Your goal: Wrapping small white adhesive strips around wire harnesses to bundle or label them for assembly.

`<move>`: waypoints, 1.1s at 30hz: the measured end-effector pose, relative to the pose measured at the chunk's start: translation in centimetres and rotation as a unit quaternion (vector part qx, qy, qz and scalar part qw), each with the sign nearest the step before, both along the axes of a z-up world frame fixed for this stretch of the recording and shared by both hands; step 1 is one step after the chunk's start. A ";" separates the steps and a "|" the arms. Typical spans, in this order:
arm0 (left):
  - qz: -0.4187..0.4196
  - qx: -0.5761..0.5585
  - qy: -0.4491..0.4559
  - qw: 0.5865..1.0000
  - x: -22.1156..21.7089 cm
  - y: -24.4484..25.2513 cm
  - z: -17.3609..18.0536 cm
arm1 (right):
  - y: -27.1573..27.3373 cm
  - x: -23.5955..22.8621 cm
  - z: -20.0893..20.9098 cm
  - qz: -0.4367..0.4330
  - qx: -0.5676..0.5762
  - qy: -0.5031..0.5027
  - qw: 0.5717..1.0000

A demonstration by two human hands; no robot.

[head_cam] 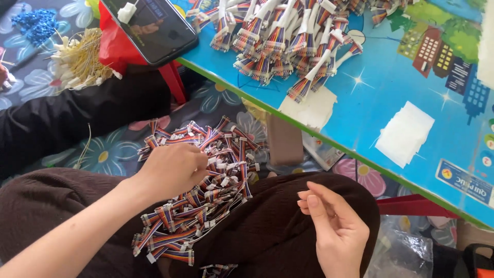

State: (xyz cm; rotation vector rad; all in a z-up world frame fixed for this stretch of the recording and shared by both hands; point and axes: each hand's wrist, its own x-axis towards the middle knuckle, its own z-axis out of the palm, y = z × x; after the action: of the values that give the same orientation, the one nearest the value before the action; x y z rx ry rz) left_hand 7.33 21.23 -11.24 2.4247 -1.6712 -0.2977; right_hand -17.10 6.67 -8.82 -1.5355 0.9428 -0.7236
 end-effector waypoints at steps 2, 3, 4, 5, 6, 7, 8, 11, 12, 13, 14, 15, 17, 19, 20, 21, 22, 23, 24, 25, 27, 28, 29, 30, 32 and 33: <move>0.009 -0.044 -0.021 0.999 -1.1 0.4 2.7 | 0.3 0.2 -0.1 0.026 0.054 -0.016 0.998; 0.018 -0.087 -0.044 0.995 -1.7 0.6 4.1 | 0.4 0.2 -0.2 0.052 0.109 -0.032 0.992; 0.017 -0.087 -0.042 0.995 -2.8 0.6 5.3 | 1.1 0.9 -0.1 0.050 0.108 -0.032 0.992; -0.052 -0.148 -0.064 0.986 -3.9 0.7 6.6 | 1.6 1.6 0.0 0.114 0.235 -0.003 0.965; -0.120 -0.208 -0.085 0.967 -5.0 0.7 8.0 | 2.2 2.3 0.1 0.175 0.358 0.025 0.917; -0.122 -0.209 -0.085 0.967 -6.0 0.7 8.0 | 2.9 2.5 -0.2 0.173 0.357 0.024 0.918; -0.190 -0.227 -0.068 0.953 -7.1 0.7 7.9 | 3.6 2.8 -0.6 0.151 0.410 -0.025 0.899; -0.253 -0.264 0.038 0.930 -7.9 0.1 7.9 | 4.0 2.7 -0.4 0.124 0.407 -0.085 0.901; -0.247 -0.286 0.125 0.917 -7.8 -0.3 7.9 | 3.8 2.4 -0.1 0.119 0.349 -0.094 0.925; -0.249 -0.286 0.127 0.916 -8.0 -0.6 8.1 | 3.8 2.0 0.1 0.116 0.349 -0.093 0.925; -0.122 -0.296 0.200 0.926 -8.3 -1.0 8.3 | 3.6 1.5 0.3 0.138 0.328 -0.094 0.930; 0.007 -0.295 0.272 0.916 -8.5 -1.3 8.5 | 3.4 1.0 0.6 0.160 0.308 -0.095 0.933; 0.010 -0.246 0.451 0.858 -8.5 -1.8 8.2 | 2.9 0.7 1.0 0.183 0.330 -0.071 0.923; 0.019 -0.183 0.612 0.769 -8.4 -2.1 7.8 | 2.2 0.2 1.1 0.207 0.356 -0.050 0.910; -0.003 -0.157 0.643 0.750 -8.2 -2.2 7.6 | 1.6 -0.1 1.1 0.257 0.409 -0.079 0.872; -0.025 -0.131 0.672 0.728 -8.1 -2.5 7.4 | 0.9 -0.5 1.2 0.306 0.458 -0.107 0.828; -0.037 -0.126 0.672 0.729 -8.3 -2.8 7.5 | 0.5 -0.8 0.9 0.298 0.452 -0.113 0.833; -0.073 -0.154 0.639 0.750 -8.6 -3.2 7.5 | -0.1 -1.1 0.7 0.342 0.441 -0.091 0.825; -0.111 -0.182 0.606 0.766 -8.9 -3.8 7.5 | -0.7 -1.6 0.4 0.382 0.427 -0.067 0.817; -0.127 -0.177 0.608 0.764 -8.8 -5.0 8.2 | -1.5 -1.8 2.1 0.370 0.421 -0.072 0.825; -0.219 -0.193 0.502 0.814 -8.7 -7.0 9.6 | -2.7 -2.2 5.3 0.340 0.264 0.024 0.902; -0.231 -0.191 0.504 0.810 -8.4 -8.8 10.6 | -3.5 -2.8 6.0 0.329 0.260 0.024 0.907; -0.255 -0.205 0.422 0.845 -8.2 -10.5 11.5 | -4.1 -3.4 6.8 0.245 0.141 -0.017 0.959; -0.269 -0.217 0.336 0.876 -8.0 -11.9 12.6 | -4.6 -4.0 7.6 0.161 0.022 -0.057 0.985; -0.271 -0.250 0.235 0.899 -7.5 -15.8 12.3 | -6.6 -4.3 7.8 0.025 -0.036 -0.110 0.993; -0.265 -0.281 0.129 0.913 -7.1 -17.7 12.3 | -7.6 -4.3 8.0 -0.106 -0.092 -0.162 0.977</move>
State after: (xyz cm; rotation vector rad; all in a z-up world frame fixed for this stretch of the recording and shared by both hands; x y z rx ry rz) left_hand 0.20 3.50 1.07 1.4388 -1.9264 -0.1610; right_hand -21.40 -0.92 -0.80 -1.4300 0.8168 -1.2040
